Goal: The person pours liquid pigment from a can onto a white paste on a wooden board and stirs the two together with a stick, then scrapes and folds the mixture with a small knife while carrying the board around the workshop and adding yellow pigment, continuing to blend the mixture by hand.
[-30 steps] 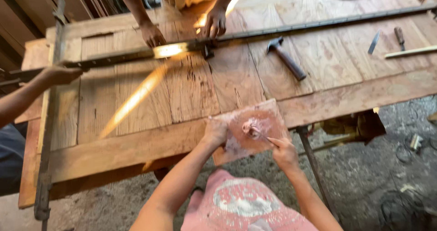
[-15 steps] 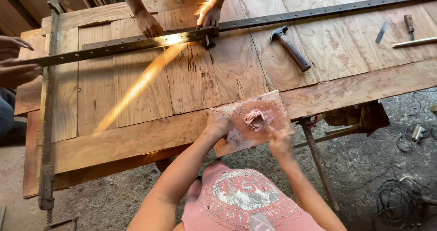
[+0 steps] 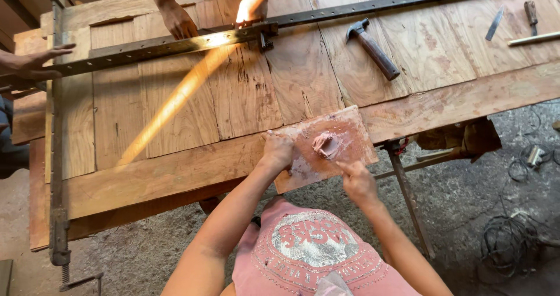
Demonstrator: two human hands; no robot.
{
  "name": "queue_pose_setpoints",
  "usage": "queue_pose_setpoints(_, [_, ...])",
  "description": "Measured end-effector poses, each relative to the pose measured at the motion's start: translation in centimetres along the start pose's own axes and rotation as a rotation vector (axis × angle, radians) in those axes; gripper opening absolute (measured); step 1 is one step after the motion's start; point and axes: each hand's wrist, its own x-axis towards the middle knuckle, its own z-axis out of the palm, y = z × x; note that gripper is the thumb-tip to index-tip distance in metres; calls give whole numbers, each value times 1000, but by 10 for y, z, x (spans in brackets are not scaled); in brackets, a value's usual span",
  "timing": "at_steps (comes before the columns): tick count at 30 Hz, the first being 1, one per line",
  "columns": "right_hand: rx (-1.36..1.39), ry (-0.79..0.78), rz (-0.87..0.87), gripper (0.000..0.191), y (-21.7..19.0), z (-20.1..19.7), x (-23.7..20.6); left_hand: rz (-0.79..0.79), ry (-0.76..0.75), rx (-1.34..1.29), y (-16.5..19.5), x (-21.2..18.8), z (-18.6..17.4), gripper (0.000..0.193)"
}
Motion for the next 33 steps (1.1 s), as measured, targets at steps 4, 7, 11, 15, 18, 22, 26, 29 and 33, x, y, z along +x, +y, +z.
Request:
queue_pose_setpoints(4, [40,77,187,28,-8,1,-3,-3,-6,9,-1,-1,0,117])
queue_pose_setpoints(7, [2,-1,173,32,-4,2,-5,12,-3,-10,-3,2,3,119])
queue_pose_setpoints(11, [-11,73,29,29,14,4,-9,24,28,-4,-3,7,11,111])
queue_pose_setpoints(15, [35,83,182,32,22,2,-15,20,37,-21,-3,8,12,110])
queue_pose_setpoints(18, [92,23,108,30,15,-4,-18,15,10,-17,-2,6,9,110])
queue_pose_setpoints(22, [55,-6,175,26,5,-13,-15,-14,-84,-21,-1,4,5,112])
queue_pose_setpoints(26, [31,44,177,27,7,-8,-15,1,37,3,-1,5,6,111])
queue_pose_setpoints(29, [118,55,51,29,18,-1,-18,-12,18,-12,-2,2,9,100])
queue_pose_setpoints(33, [120,98,33,30,23,5,-21,3,-63,-8,-1,-2,11,95])
